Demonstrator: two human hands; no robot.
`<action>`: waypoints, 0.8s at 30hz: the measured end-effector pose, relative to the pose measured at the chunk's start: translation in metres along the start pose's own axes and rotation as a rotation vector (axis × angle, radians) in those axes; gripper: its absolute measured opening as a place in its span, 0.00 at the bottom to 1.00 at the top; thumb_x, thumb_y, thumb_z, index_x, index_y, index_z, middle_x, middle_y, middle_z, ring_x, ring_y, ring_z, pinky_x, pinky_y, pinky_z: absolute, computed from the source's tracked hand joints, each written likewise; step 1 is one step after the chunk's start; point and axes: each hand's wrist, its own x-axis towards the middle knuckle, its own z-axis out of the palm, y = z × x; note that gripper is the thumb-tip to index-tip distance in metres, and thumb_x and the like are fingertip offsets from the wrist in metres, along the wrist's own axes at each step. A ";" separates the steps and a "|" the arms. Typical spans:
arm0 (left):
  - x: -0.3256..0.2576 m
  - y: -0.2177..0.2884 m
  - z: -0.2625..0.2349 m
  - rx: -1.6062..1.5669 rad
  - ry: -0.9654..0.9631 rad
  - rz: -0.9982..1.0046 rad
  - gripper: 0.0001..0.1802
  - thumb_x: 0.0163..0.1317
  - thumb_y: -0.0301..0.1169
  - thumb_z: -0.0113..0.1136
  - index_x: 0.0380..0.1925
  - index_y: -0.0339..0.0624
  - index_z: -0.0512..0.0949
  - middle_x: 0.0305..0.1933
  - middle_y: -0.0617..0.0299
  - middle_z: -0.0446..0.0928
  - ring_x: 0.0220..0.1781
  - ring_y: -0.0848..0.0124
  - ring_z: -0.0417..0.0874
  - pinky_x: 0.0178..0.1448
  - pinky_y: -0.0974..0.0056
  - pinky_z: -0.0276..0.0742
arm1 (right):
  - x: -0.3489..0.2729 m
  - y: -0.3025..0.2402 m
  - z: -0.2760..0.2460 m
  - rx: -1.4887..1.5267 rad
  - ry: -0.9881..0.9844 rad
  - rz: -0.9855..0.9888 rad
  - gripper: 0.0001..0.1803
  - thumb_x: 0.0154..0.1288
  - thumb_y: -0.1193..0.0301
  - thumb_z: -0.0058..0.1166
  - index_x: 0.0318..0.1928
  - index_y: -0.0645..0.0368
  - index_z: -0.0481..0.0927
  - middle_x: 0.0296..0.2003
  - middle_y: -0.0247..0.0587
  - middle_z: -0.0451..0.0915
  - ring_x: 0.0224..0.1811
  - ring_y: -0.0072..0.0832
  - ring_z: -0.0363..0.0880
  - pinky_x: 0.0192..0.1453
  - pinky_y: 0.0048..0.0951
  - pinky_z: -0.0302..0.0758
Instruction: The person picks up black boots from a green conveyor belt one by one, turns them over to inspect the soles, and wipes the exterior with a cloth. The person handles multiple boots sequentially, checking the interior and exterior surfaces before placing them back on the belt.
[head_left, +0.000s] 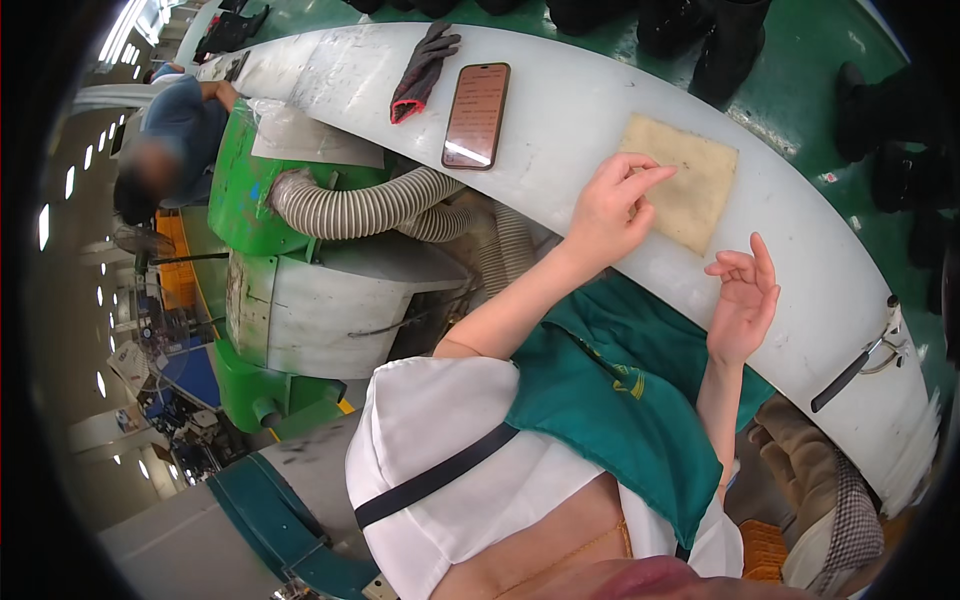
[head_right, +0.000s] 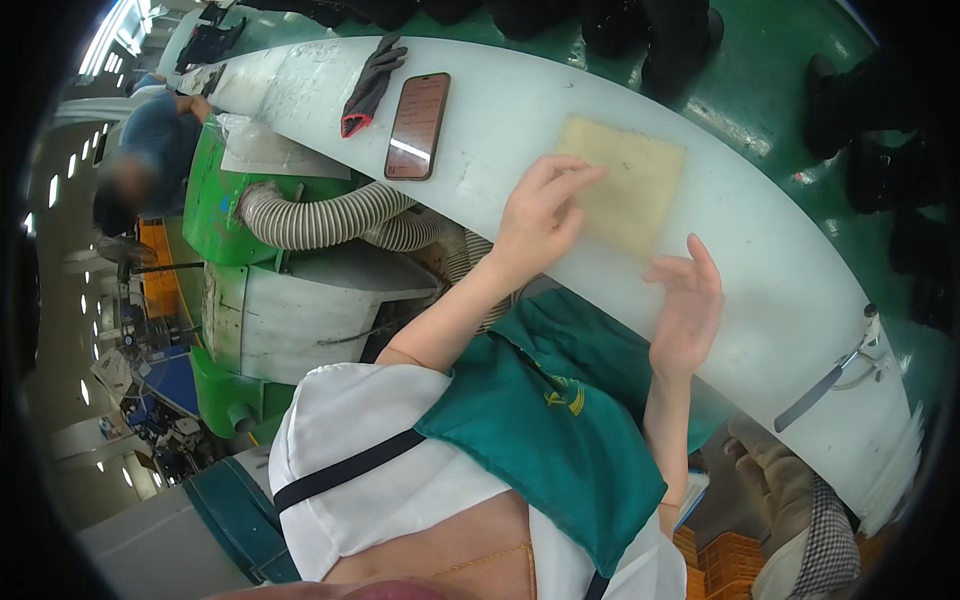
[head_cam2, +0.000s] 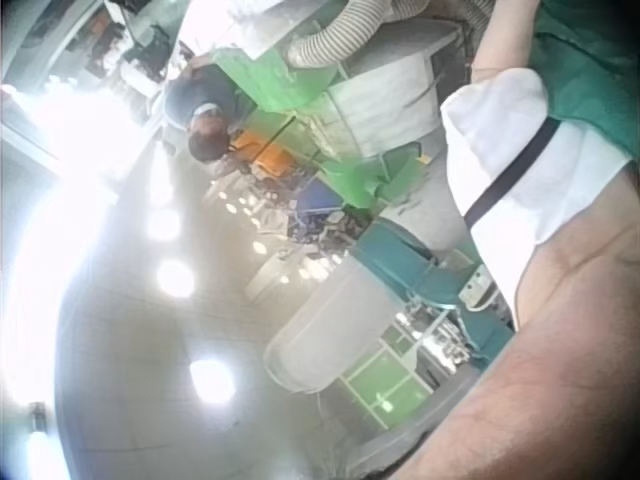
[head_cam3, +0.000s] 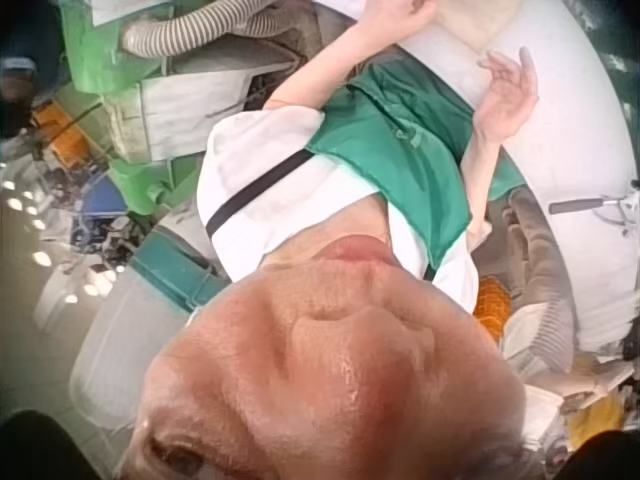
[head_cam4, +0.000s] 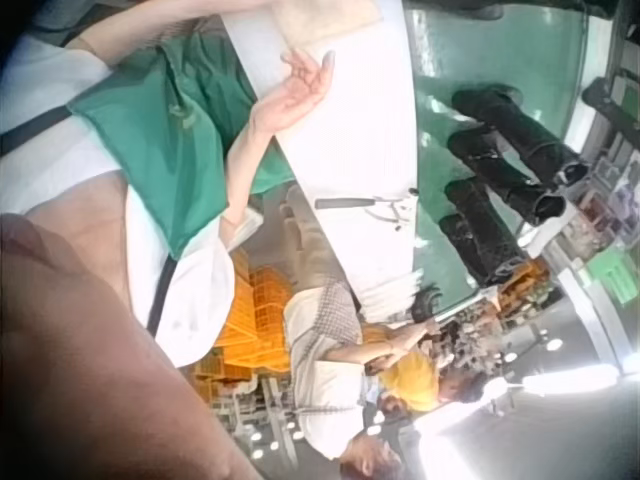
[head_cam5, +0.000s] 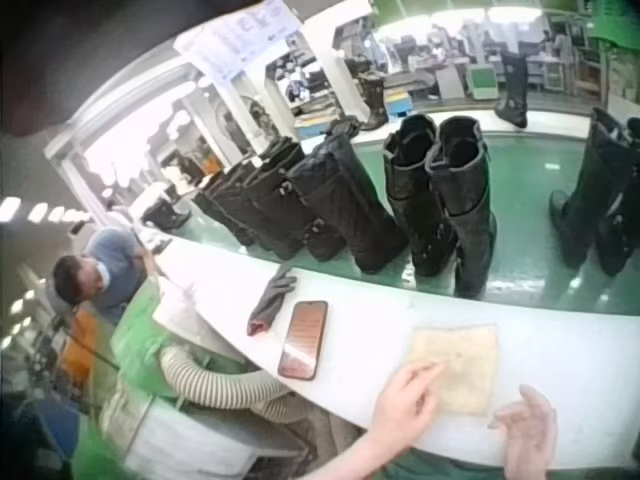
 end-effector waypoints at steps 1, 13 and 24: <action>0.000 0.001 0.000 -0.005 -0.001 -0.007 0.27 0.43 0.14 0.49 0.46 0.42 0.79 0.45 0.56 0.73 0.39 0.65 0.76 0.39 0.67 0.73 | 0.000 -0.001 0.001 0.002 -0.006 -0.003 0.29 0.72 0.59 0.25 0.63 0.69 0.63 0.41 0.50 0.78 0.44 0.34 0.74 0.49 0.34 0.69; 0.001 -0.002 0.003 0.023 0.022 0.032 0.25 0.43 0.15 0.52 0.45 0.43 0.79 0.43 0.58 0.73 0.37 0.65 0.75 0.34 0.67 0.74 | 0.000 -0.003 0.001 -0.017 -0.011 0.005 0.29 0.72 0.59 0.26 0.63 0.69 0.63 0.41 0.49 0.78 0.42 0.33 0.73 0.50 0.34 0.67; 0.001 -0.004 0.005 0.051 0.010 0.023 0.26 0.42 0.14 0.53 0.44 0.44 0.80 0.42 0.58 0.73 0.37 0.64 0.75 0.36 0.64 0.74 | 0.000 0.000 0.000 0.004 0.001 0.023 0.32 0.73 0.55 0.22 0.63 0.68 0.63 0.41 0.48 0.79 0.42 0.33 0.73 0.51 0.35 0.66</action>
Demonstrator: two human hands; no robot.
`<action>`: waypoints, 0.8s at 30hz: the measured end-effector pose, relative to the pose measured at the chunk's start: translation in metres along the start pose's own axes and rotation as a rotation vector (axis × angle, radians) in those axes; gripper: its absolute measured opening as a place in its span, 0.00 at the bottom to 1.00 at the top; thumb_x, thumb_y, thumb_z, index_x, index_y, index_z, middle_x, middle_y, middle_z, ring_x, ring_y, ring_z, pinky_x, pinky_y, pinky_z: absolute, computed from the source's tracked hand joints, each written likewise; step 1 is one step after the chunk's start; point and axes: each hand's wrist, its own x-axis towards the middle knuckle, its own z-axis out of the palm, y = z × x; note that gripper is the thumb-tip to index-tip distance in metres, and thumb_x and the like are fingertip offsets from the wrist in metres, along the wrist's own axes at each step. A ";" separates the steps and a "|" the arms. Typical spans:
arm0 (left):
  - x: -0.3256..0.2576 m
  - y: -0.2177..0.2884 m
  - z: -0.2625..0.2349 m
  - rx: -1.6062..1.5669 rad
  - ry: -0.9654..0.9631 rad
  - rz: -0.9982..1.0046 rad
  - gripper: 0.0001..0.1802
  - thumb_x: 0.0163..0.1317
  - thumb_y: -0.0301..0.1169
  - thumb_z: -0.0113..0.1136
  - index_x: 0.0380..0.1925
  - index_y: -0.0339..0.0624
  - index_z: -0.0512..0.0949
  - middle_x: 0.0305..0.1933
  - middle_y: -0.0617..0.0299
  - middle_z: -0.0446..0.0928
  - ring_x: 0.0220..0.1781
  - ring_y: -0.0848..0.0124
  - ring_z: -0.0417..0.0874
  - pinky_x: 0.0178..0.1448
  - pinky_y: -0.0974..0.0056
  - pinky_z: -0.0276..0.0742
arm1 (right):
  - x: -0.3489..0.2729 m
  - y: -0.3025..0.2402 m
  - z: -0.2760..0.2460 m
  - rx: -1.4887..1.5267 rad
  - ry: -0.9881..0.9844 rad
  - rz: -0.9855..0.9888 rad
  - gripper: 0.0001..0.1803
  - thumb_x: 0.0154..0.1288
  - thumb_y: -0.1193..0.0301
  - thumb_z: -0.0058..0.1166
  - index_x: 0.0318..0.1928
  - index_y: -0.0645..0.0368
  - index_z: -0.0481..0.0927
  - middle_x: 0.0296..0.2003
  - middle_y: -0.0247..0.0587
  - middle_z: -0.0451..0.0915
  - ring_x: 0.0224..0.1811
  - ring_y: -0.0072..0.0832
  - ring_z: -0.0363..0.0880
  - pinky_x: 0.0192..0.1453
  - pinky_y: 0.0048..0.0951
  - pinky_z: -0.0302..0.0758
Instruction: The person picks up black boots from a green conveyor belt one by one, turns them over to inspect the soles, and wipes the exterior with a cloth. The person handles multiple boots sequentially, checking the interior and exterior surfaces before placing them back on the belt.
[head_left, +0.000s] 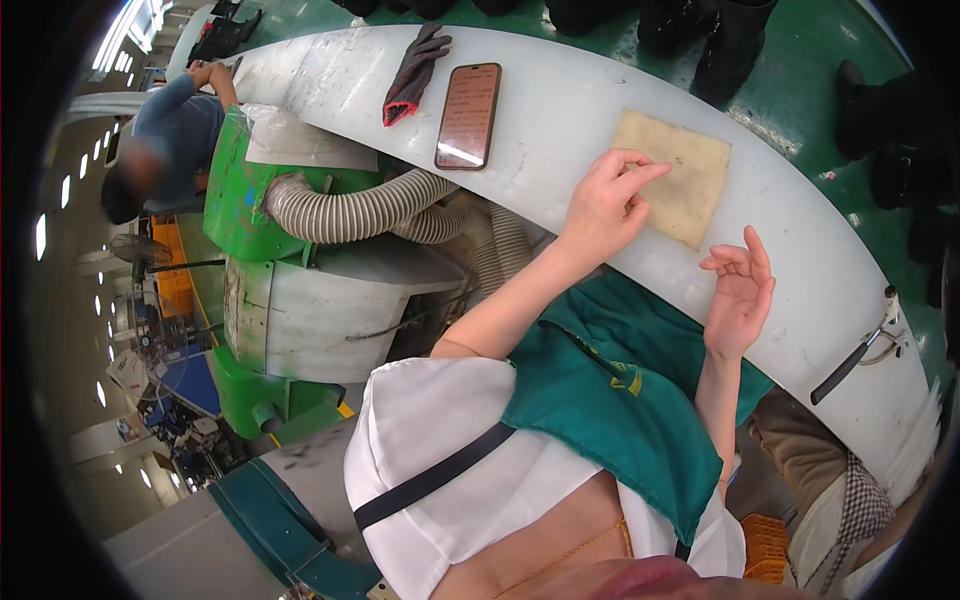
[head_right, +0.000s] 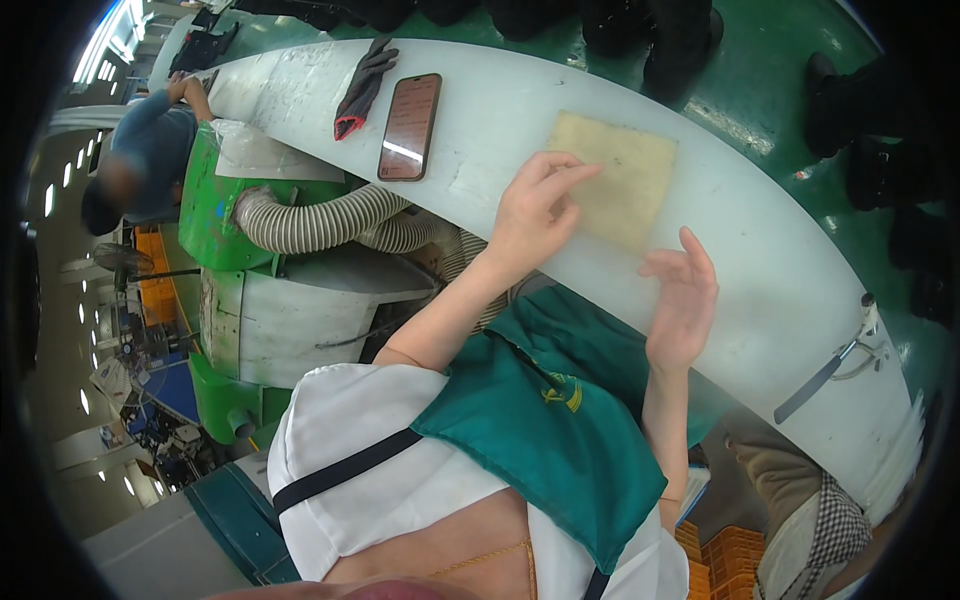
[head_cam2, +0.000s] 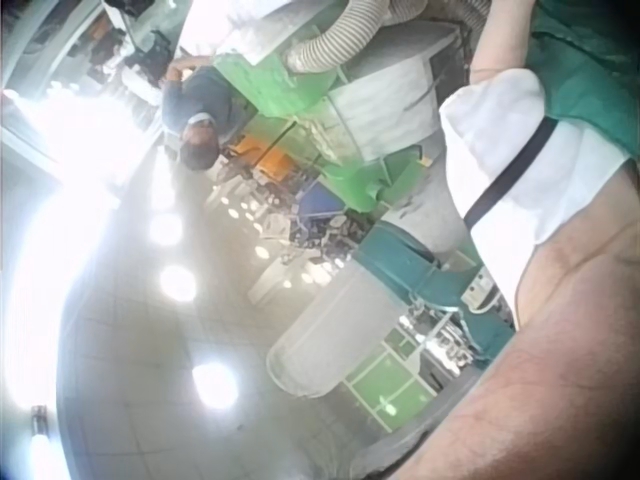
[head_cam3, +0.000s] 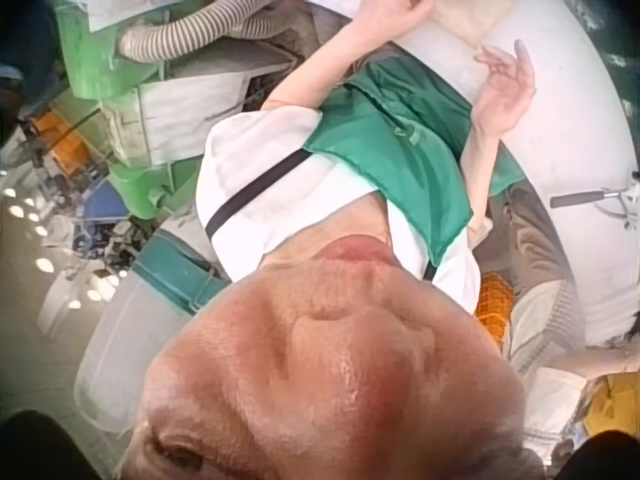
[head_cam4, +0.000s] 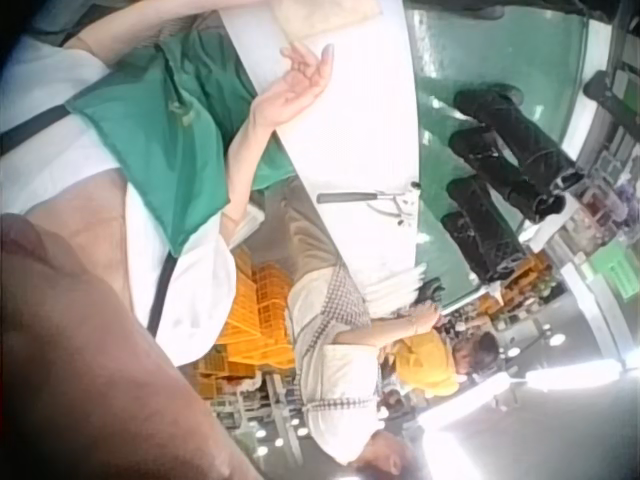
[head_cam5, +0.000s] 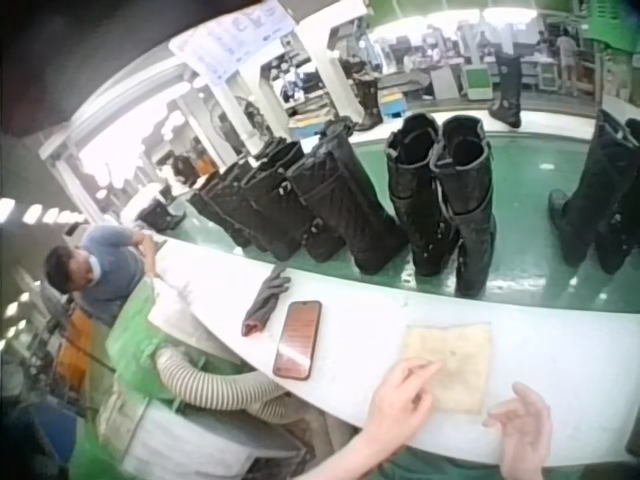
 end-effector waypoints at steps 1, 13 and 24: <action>0.000 0.000 0.000 -0.001 -0.005 -0.007 0.26 0.42 0.14 0.53 0.44 0.44 0.80 0.42 0.58 0.73 0.37 0.64 0.75 0.36 0.64 0.74 | 0.000 0.000 0.000 0.001 0.002 0.003 0.32 0.73 0.55 0.22 0.63 0.68 0.64 0.41 0.48 0.79 0.42 0.33 0.73 0.51 0.35 0.66; 0.001 0.001 0.000 -0.030 -0.022 -0.037 0.26 0.42 0.13 0.54 0.45 0.44 0.80 0.41 0.57 0.72 0.36 0.65 0.75 0.33 0.67 0.74 | 0.000 -0.001 0.000 0.012 0.006 0.022 0.32 0.73 0.55 0.22 0.63 0.67 0.63 0.41 0.47 0.78 0.43 0.33 0.73 0.52 0.35 0.67; 0.002 0.004 -0.001 -0.018 -0.031 -0.054 0.21 0.50 0.17 0.56 0.46 0.45 0.80 0.43 0.57 0.74 0.40 0.65 0.77 0.39 0.67 0.74 | 0.000 -0.002 0.001 -0.042 0.003 0.016 0.32 0.73 0.54 0.21 0.63 0.66 0.62 0.42 0.47 0.78 0.41 0.31 0.73 0.52 0.34 0.67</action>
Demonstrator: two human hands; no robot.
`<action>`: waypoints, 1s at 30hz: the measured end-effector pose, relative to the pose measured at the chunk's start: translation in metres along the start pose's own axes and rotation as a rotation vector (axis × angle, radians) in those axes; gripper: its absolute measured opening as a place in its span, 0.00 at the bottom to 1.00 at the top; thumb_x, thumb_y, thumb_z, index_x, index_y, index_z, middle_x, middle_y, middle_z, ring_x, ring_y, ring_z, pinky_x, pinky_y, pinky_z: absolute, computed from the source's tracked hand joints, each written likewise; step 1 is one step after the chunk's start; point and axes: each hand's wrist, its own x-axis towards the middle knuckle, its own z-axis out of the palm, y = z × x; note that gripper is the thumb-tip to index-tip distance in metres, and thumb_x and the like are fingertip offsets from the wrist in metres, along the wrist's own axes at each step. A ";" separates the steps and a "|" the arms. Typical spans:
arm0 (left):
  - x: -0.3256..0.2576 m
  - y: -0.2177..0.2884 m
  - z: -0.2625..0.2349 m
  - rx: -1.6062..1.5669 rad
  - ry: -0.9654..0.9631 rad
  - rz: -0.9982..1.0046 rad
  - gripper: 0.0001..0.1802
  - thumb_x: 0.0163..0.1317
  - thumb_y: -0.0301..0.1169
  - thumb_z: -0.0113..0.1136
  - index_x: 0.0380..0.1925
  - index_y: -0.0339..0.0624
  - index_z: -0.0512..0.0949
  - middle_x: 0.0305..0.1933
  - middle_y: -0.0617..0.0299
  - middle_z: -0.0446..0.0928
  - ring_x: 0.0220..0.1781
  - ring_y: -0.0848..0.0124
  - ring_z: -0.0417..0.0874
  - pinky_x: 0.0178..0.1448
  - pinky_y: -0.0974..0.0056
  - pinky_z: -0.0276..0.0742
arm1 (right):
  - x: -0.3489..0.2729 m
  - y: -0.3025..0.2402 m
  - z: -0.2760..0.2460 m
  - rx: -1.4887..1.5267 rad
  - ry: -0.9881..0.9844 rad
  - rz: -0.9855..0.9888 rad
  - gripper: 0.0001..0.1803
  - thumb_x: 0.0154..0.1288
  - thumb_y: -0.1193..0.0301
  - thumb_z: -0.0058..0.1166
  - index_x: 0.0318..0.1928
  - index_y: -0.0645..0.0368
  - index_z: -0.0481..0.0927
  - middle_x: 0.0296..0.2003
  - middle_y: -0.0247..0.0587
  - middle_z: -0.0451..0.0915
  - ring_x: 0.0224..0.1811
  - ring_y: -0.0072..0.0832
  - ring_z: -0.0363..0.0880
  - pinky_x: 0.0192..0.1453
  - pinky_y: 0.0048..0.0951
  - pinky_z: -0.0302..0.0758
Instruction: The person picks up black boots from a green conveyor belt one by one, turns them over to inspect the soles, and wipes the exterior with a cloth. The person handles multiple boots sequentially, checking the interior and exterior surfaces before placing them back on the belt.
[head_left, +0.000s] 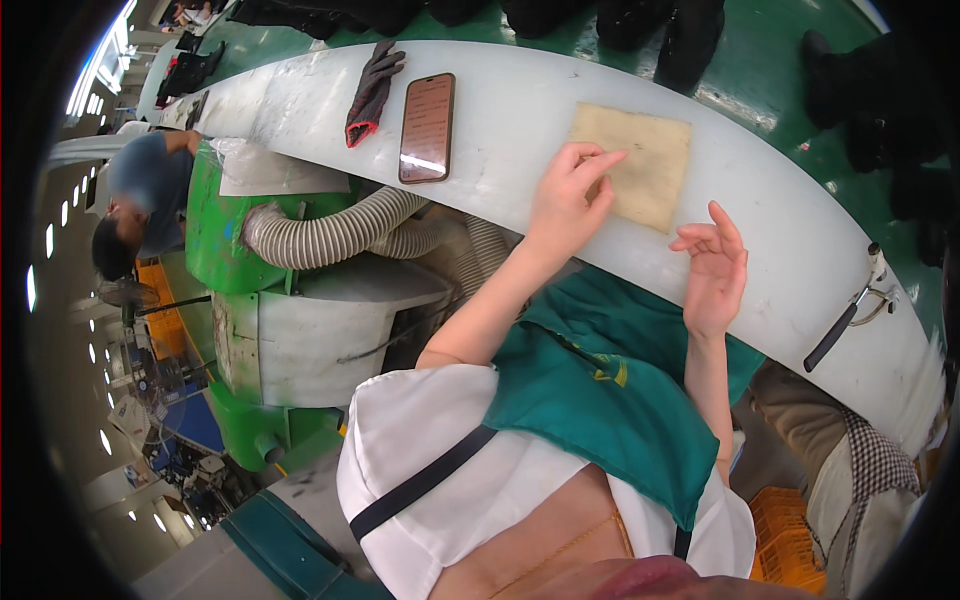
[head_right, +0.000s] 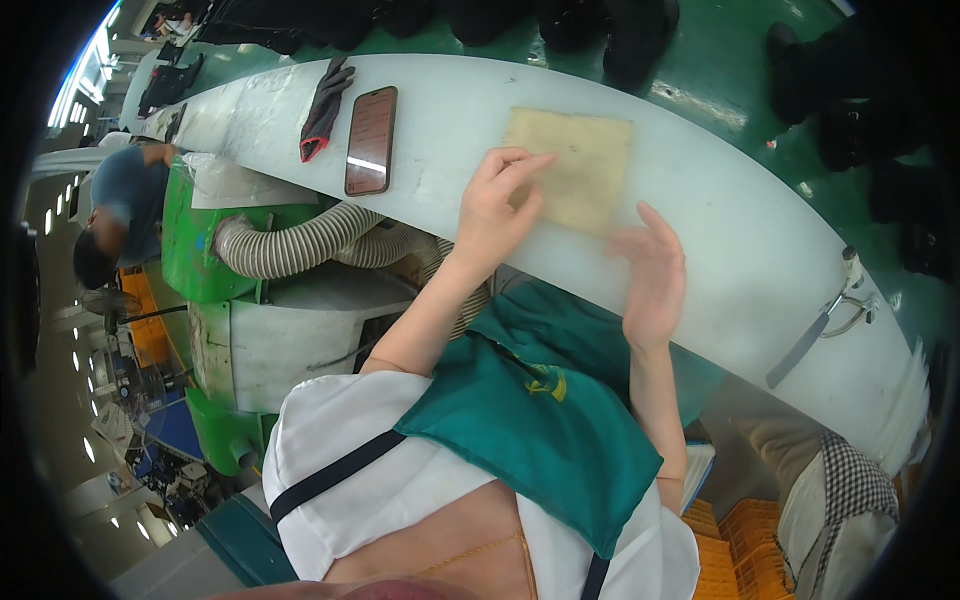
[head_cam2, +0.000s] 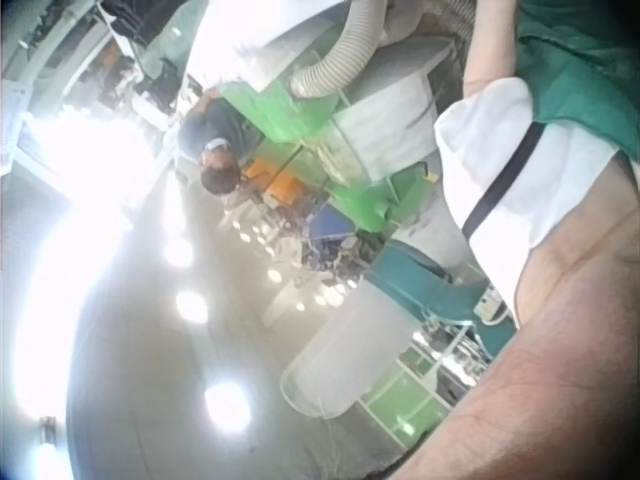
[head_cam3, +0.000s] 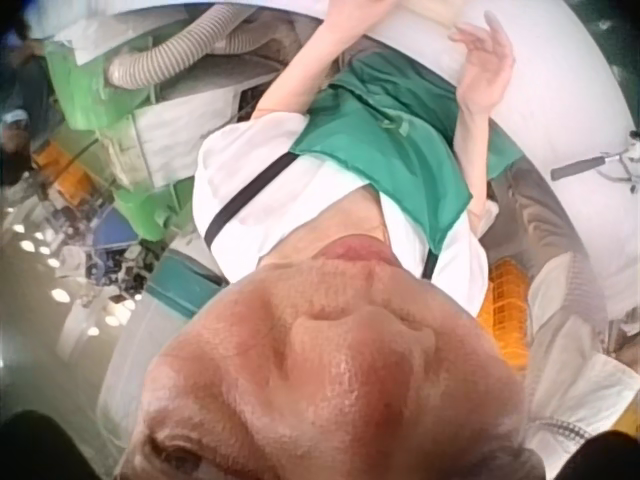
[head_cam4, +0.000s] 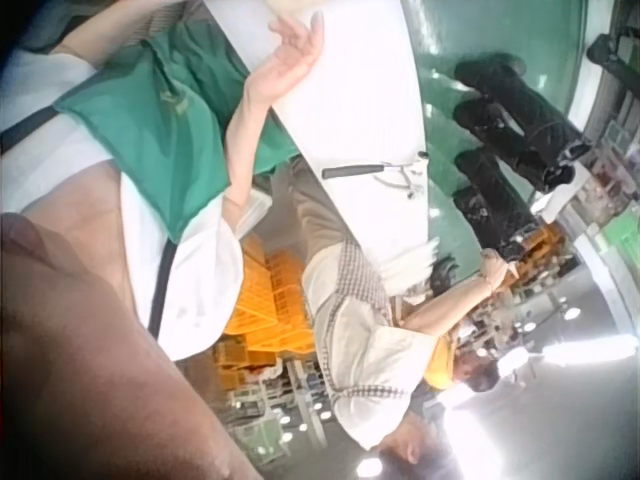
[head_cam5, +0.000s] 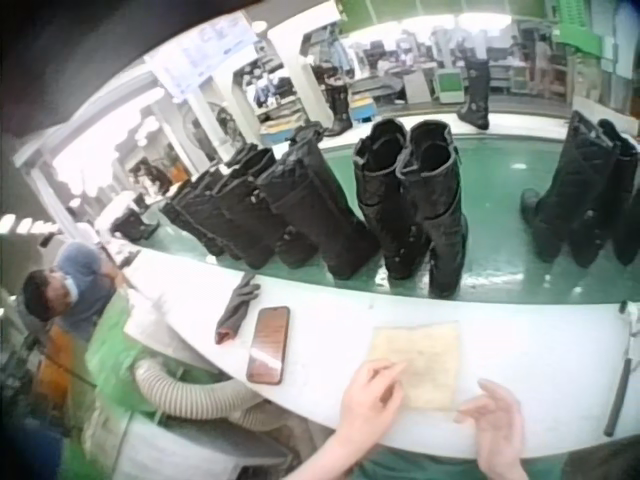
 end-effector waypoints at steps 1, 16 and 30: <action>0.000 0.000 0.000 -0.003 -0.001 -0.002 0.21 0.50 0.17 0.56 0.46 0.45 0.80 0.43 0.57 0.74 0.40 0.65 0.77 0.39 0.67 0.74 | 0.000 0.000 0.000 -0.012 0.003 -0.001 0.32 0.73 0.54 0.22 0.63 0.66 0.63 0.42 0.47 0.78 0.41 0.31 0.74 0.51 0.34 0.67; 0.004 0.005 0.003 0.028 -0.026 0.020 0.18 0.53 0.19 0.55 0.46 0.40 0.79 0.43 0.54 0.74 0.41 0.59 0.78 0.43 0.63 0.74 | 0.129 -0.058 0.014 -0.682 0.016 -0.166 0.49 0.58 0.65 0.60 0.72 0.55 0.42 0.65 0.59 0.58 0.67 0.45 0.60 0.65 0.40 0.62; 0.000 0.005 0.003 0.005 -0.014 0.023 0.15 0.54 0.22 0.57 0.44 0.39 0.79 0.43 0.54 0.76 0.43 0.60 0.78 0.45 0.63 0.75 | 0.245 -0.039 -0.071 -0.431 0.345 0.030 0.35 0.66 0.47 0.47 0.59 0.66 0.67 0.52 0.46 0.76 0.56 0.35 0.73 0.60 0.43 0.69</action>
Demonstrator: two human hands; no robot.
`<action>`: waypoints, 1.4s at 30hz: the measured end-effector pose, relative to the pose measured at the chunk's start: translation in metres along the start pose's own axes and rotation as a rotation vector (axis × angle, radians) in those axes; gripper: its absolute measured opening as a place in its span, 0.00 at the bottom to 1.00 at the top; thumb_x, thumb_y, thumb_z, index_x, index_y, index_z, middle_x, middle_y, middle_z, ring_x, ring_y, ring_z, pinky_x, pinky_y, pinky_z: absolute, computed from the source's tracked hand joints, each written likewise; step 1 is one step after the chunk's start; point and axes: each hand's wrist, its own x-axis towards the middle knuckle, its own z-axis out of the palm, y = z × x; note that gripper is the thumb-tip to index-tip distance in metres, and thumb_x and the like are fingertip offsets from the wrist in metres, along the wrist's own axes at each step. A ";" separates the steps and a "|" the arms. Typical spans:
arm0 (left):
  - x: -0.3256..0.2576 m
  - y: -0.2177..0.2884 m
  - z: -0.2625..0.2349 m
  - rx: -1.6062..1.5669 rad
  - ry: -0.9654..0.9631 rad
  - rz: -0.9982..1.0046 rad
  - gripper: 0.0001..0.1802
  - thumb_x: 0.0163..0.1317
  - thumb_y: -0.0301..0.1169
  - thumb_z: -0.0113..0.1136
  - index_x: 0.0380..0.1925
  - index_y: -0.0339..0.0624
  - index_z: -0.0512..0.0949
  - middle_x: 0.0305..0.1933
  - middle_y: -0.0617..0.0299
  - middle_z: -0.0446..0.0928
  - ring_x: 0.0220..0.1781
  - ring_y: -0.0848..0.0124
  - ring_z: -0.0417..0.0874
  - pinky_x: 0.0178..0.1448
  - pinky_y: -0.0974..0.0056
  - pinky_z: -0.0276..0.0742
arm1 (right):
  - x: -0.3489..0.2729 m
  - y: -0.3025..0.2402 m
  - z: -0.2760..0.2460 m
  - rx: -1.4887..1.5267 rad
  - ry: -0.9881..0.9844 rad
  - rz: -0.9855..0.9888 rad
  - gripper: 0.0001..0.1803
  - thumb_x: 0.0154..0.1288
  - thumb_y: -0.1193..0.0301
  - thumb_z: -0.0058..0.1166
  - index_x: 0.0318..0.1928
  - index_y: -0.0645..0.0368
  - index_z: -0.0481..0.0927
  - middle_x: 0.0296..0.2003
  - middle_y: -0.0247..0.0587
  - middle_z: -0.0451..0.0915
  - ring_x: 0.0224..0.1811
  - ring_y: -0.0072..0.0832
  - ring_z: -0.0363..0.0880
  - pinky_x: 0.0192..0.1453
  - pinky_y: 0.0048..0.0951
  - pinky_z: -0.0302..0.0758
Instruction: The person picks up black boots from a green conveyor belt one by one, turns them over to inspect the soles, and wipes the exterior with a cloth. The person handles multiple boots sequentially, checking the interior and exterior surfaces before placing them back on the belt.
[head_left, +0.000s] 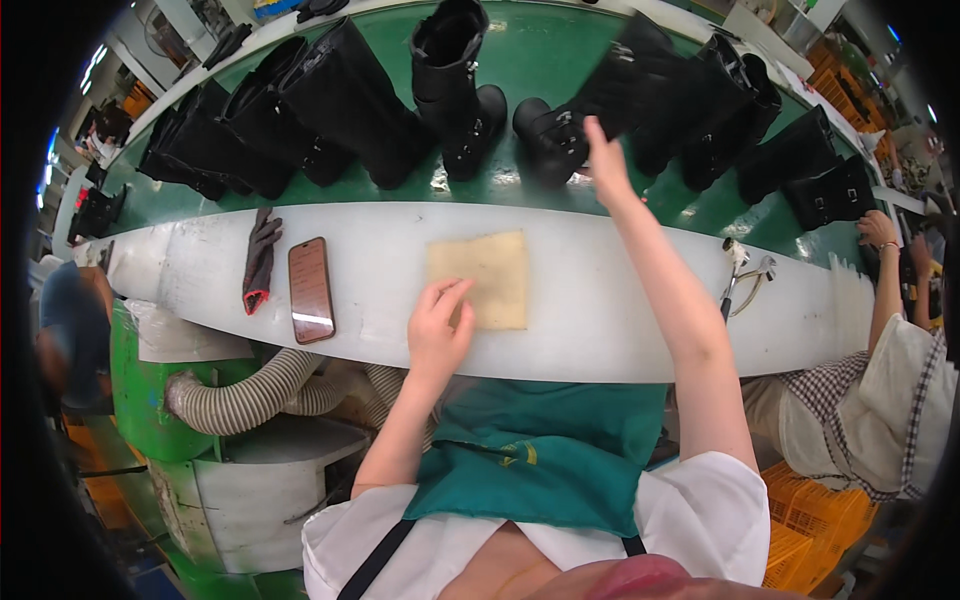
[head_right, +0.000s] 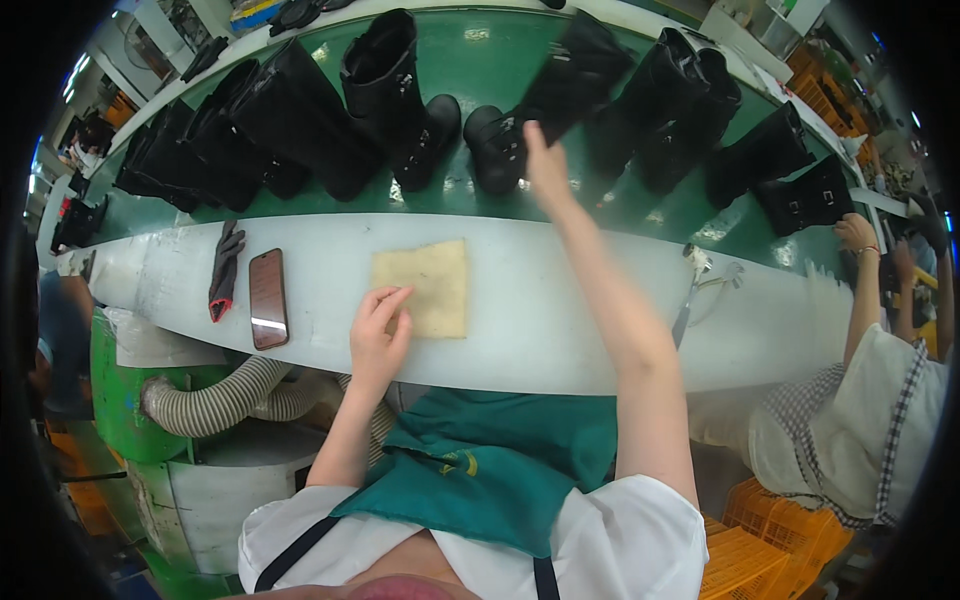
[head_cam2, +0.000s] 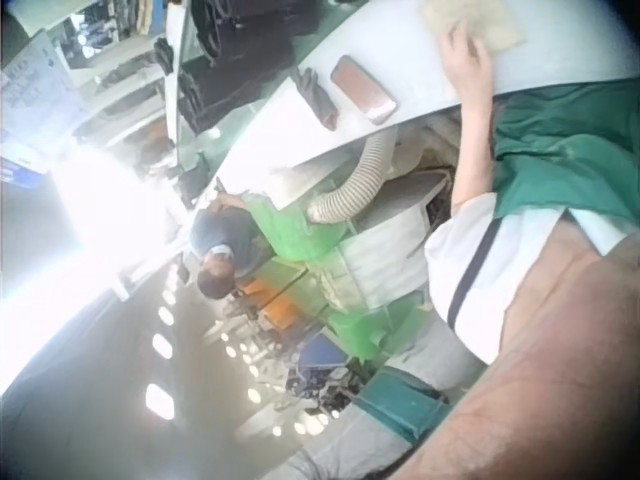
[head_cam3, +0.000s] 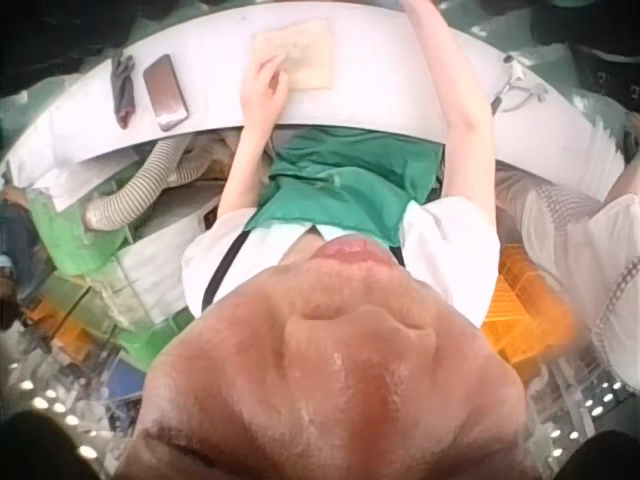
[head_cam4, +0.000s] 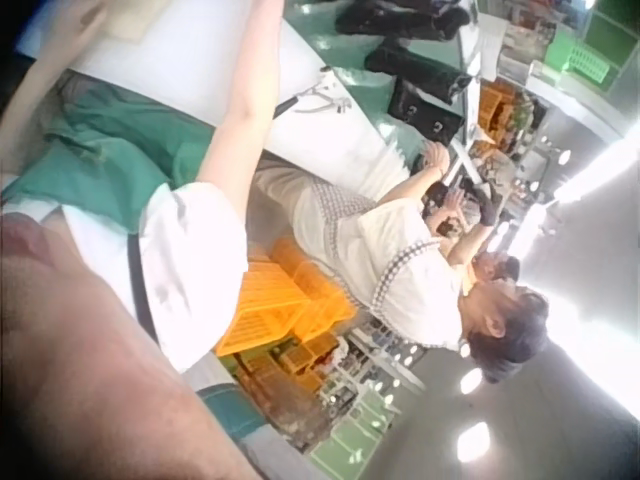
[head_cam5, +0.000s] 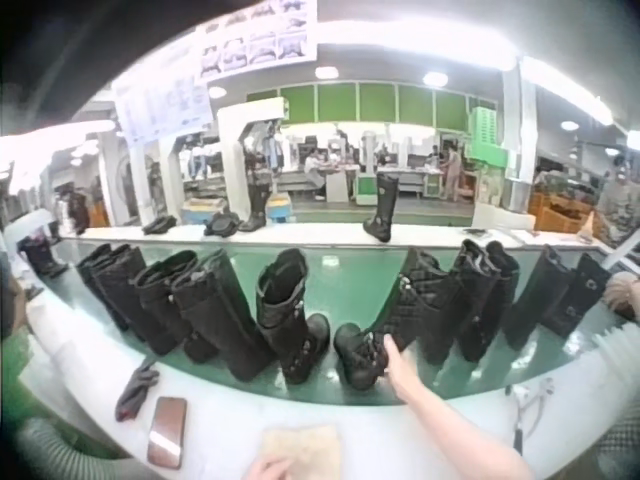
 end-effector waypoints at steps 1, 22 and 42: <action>0.001 -0.002 0.000 0.000 -0.002 0.011 0.15 0.54 0.22 0.57 0.44 0.40 0.79 0.43 0.54 0.76 0.43 0.60 0.78 0.45 0.63 0.75 | 0.001 -0.008 -0.016 0.164 0.003 0.173 0.33 0.66 0.47 0.46 0.57 0.65 0.69 0.50 0.45 0.76 0.56 0.34 0.73 0.58 0.47 0.71; -0.006 0.061 0.060 0.002 -0.176 0.166 0.34 0.62 0.34 0.50 0.69 0.46 0.54 0.74 0.40 0.40 0.75 0.43 0.41 0.72 0.39 0.36 | -0.267 -0.018 -0.064 -0.247 -0.043 -0.252 0.19 0.69 0.62 0.41 0.43 0.68 0.75 0.34 0.53 0.79 0.36 0.41 0.75 0.44 0.40 0.69; 0.010 0.039 0.074 -0.241 -0.130 0.318 0.47 0.64 0.64 0.31 0.63 0.26 0.59 0.57 0.42 0.70 0.57 0.54 0.74 0.57 0.56 0.70 | -0.273 -0.023 -0.038 0.062 -0.096 -0.434 0.36 0.55 0.71 0.59 0.65 0.58 0.61 0.55 0.48 0.73 0.57 0.41 0.73 0.60 0.37 0.69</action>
